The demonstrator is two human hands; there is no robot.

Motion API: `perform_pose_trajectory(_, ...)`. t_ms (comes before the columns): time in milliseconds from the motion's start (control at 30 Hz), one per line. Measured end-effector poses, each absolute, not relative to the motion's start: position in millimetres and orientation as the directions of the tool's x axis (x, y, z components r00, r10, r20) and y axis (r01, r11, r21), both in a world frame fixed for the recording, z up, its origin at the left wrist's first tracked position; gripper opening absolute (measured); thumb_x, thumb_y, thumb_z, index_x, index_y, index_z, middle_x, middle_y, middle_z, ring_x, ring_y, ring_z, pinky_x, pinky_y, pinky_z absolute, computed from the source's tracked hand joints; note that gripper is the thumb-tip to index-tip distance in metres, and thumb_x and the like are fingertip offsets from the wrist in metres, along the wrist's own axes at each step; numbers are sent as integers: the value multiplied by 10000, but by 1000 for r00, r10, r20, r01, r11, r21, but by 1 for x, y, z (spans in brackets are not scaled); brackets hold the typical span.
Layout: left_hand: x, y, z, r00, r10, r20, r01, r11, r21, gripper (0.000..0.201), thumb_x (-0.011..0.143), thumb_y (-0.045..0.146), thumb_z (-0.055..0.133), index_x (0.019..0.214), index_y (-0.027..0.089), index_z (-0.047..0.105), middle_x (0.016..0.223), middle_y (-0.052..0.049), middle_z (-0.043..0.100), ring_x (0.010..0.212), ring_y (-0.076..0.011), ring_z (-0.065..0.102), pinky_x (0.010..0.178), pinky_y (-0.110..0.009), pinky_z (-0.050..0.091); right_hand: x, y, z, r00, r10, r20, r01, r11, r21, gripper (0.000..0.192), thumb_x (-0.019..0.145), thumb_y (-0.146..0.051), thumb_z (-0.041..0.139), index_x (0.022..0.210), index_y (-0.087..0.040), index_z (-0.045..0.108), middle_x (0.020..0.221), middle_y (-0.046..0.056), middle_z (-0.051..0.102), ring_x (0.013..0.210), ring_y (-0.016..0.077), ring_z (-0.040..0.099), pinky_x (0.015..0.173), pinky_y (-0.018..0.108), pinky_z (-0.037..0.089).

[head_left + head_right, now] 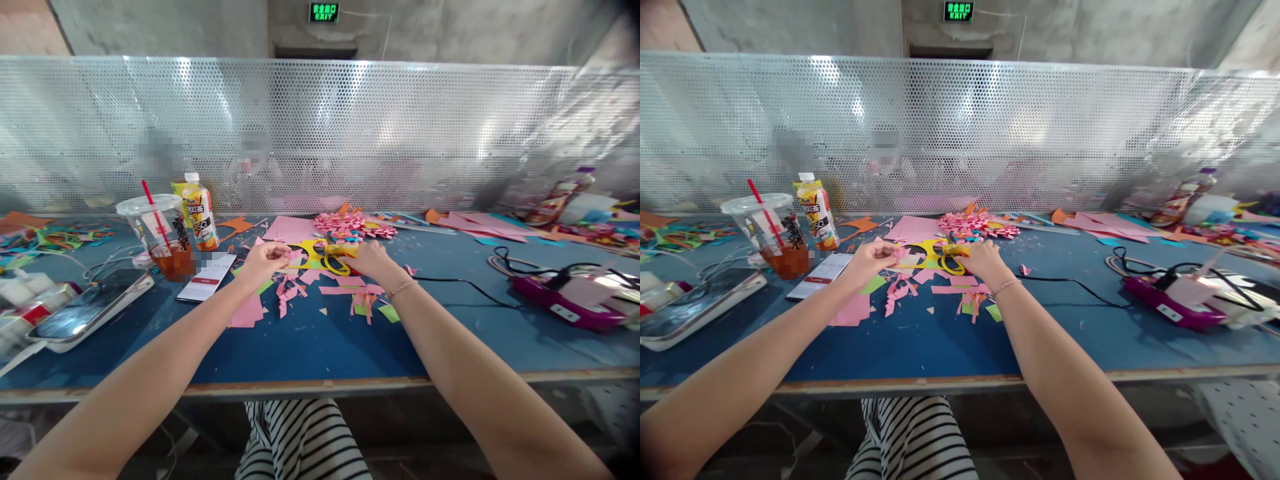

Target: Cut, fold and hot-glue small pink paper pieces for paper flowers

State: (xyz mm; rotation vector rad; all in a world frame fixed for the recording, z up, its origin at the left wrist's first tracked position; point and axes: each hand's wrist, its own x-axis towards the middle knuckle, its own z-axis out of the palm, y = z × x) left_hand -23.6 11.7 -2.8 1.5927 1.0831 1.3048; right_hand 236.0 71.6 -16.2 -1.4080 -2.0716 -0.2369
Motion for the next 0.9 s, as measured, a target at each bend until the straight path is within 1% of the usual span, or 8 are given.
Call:
perform_pose_trajectory(33,-23,11,-4,121,940,319,162,-335,928,177,606,133,614,780,157,592,738,-43,630,657,-131,592,659,-290,481,232,68,-12,-178,767,617,906,373,-201,171,655,-282,662,721,-139,595,782,111,576,887,259,540,760,407,415)
perform_pose_trajectory(100,-23,10,-6,153,923,352,240,-380,893,192,602,142,610,783,174,555,702,-23,615,622,-124,574,615,-273,460,218,57,-2,-198,718,667,864,449,-227,156,728,-286,590,783,-143,620,866,125,597,937,255,527,790,406,411)
perform_pose_trajectory(300,-19,1,-11,351,863,365,338,-480,810,234,621,206,614,821,207,493,657,-2,609,541,-112,537,507,-234,389,168,18,17,-499,734,462,522,679,-515,178,782,-243,501,828,-190,664,835,34,667,728,133,593,675,259,458)
perform_pose_trajectory(400,-18,-1,-11,392,858,332,342,-471,813,205,632,216,601,821,200,524,666,-7,613,510,-106,522,486,-232,383,163,17,12,-545,732,409,445,666,-598,187,771,-196,487,819,-186,667,804,22,673,736,128,606,673,242,463)
perform_pose_trajectory(533,-20,4,-10,316,887,338,386,-446,808,151,620,180,581,767,190,612,697,-34,635,612,-140,570,570,-257,428,171,32,4,-430,802,415,475,592,-651,245,757,-108,424,831,-162,652,785,34,667,714,126,610,663,251,475)
perform_pose_trajectory(633,-25,12,-9,144,923,357,441,-383,811,80,600,192,595,668,182,638,657,-37,630,631,-156,569,608,-274,430,176,38,-1,-393,822,412,547,569,-614,279,732,-58,417,843,-168,648,855,44,670,783,132,612,729,272,474)
perform_pose_trajectory(733,-31,20,-9,-25,945,325,316,-301,900,78,591,210,601,654,167,616,653,-30,615,625,-148,561,594,-266,430,172,34,-5,-488,785,380,605,619,-501,254,715,-87,500,901,-175,650,920,55,658,824,152,600,765,302,466)
perform_pose_trajectory(900,-39,29,-11,-118,972,203,75,-195,978,107,565,200,610,657,155,577,635,1,580,585,-108,541,583,-246,436,151,14,-10,-771,495,402,386,864,-325,237,740,-246,601,970,-214,646,1036,56,618,1007,179,534,926,365,372)
